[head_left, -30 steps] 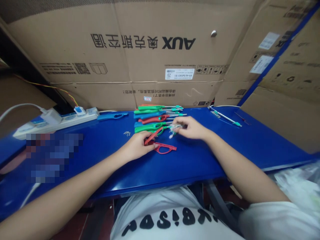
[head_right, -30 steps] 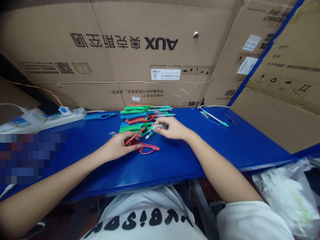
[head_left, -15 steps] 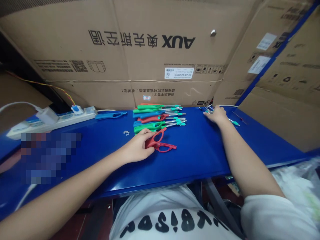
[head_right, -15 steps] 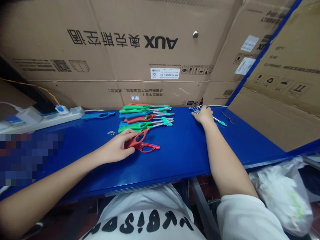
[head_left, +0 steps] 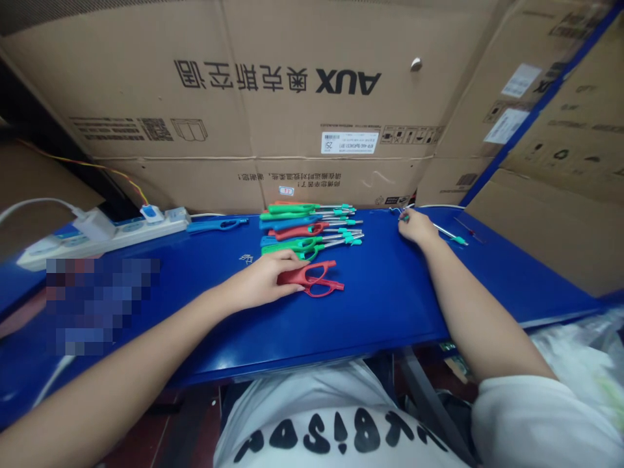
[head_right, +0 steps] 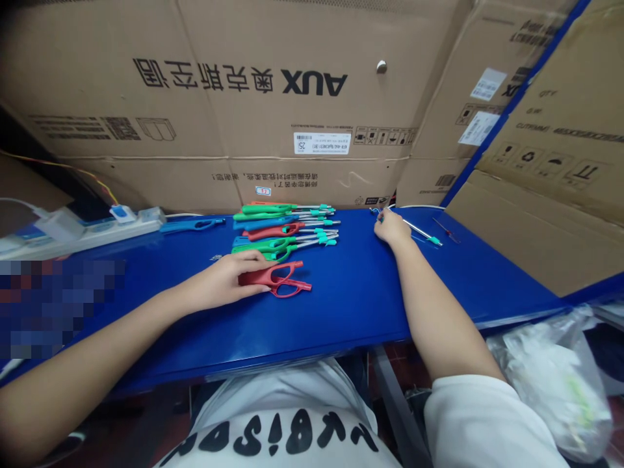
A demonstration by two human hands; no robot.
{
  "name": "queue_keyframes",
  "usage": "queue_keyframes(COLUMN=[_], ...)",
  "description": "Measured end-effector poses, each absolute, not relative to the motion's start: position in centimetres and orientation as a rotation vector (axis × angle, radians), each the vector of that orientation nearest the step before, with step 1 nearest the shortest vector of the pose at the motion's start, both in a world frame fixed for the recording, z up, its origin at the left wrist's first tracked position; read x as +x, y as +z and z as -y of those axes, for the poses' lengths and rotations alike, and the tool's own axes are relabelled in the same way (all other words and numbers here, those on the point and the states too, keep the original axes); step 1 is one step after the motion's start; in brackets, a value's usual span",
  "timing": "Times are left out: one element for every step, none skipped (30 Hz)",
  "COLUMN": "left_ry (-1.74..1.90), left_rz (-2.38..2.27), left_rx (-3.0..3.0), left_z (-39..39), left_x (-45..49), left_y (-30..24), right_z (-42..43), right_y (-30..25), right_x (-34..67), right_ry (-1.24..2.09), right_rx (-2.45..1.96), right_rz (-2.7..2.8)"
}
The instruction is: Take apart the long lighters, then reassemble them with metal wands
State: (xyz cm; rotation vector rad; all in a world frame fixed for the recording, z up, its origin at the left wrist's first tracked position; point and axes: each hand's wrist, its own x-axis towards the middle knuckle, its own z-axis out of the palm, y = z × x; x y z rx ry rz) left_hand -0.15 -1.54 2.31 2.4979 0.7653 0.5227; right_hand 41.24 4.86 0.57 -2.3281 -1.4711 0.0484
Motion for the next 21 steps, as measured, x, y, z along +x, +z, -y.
queue_keyframes(left_ry=[0.515, 0.508, 0.502, 0.496, 0.487, 0.475, 0.464, 0.454, 0.450, 0.450, 0.455, 0.465, 0.478, 0.489, 0.499, 0.506, 0.513, 0.517, 0.520, 0.519, 0.515], left_rz=[-0.746, -0.737, -0.734, -0.734, -0.733, -0.728, -0.721, -0.711, -0.701, -0.691, -0.682, -0.674, -0.668, -0.663, -0.657, -0.652, -0.647, -0.643, -0.641, -0.642, -0.649], left_rx=[2.495, 2.495, 2.498, 2.502, 2.507, 2.511, 2.514, 2.516, 2.518, 2.521, 2.525, 2.529, 2.533, 2.535, 2.536, 2.536, 2.537, 2.539, 2.542, 2.548, 2.555], left_z=[1.3, 1.2, 1.0, 0.8, 0.7, 0.6, 0.5, 0.5, 0.4, 0.5, 0.5, 0.6, 0.7, 0.8, 0.9, 0.9, 1.0, 1.0, 1.1, 1.0, 1.0], left_x=[-0.2, -0.3, -0.4, -0.5, -0.6, -0.7, -0.7, -0.7, -0.8, -0.7, -0.7, -0.6, -0.5, -0.4, -0.3, -0.2, -0.1, 0.0, 0.0, 0.0, -0.1], left_y=[2.3, 2.2, 2.2, 2.1, 2.1, 2.0, 1.9, 1.9, 1.8, 1.7, 1.6, 1.6, 1.5, 1.4, 1.3, 1.2, 1.1, 1.0, 0.9, 0.8, 0.8], right_z=[-4.9, -4.9, -4.9, -4.9, -4.9, -4.9, -4.8, -4.8, -4.8, -4.7, -4.6, -4.4, -4.2, -3.8, -3.4, -3.0, -2.6, -2.1, -1.8, -1.5, -1.2], right_y=[0.4, 0.2, 0.1, 0.1, 0.1, 0.2, 0.4, 0.6, 0.9, 1.1, 1.4, 1.6, 1.7, 1.8, 1.8, 1.8, 1.7, 1.5, 1.4, 1.2, 1.0], right_x=[41.4, 41.6, 41.8, 41.9, 42.0, 42.0, 41.9, 41.6, 41.2, 40.6, 39.9, 38.9, 37.9, 36.7, 35.4, 34.0, 32.7, 31.5, 30.4, 29.4, 28.7], right_ry=[0.041, 0.028, 0.011, -0.006, -0.024, -0.038, -0.048, -0.056, -0.056, -0.044, -0.019, 0.012, 0.044, 0.062, 0.056, 0.027, -0.009, -0.031, -0.046, -0.061, -0.078], right_rx=[-2.332, -2.332, -2.329, -2.323, -2.313, -2.298, -2.280, -2.263, -2.233, -2.186, -2.118, -2.020, -1.893, -1.743, -1.575, -1.406, -1.260, -1.161, -1.108, -1.083, -1.078], right_rz=[1.464, 1.457, 1.449, 1.440, 1.433, 1.429, 1.430, 1.434, 1.447, 1.472, 1.510, 1.568, 1.648, 1.753, 1.877, 2.020, 2.152, 2.264, 2.348, 2.419, 2.474])
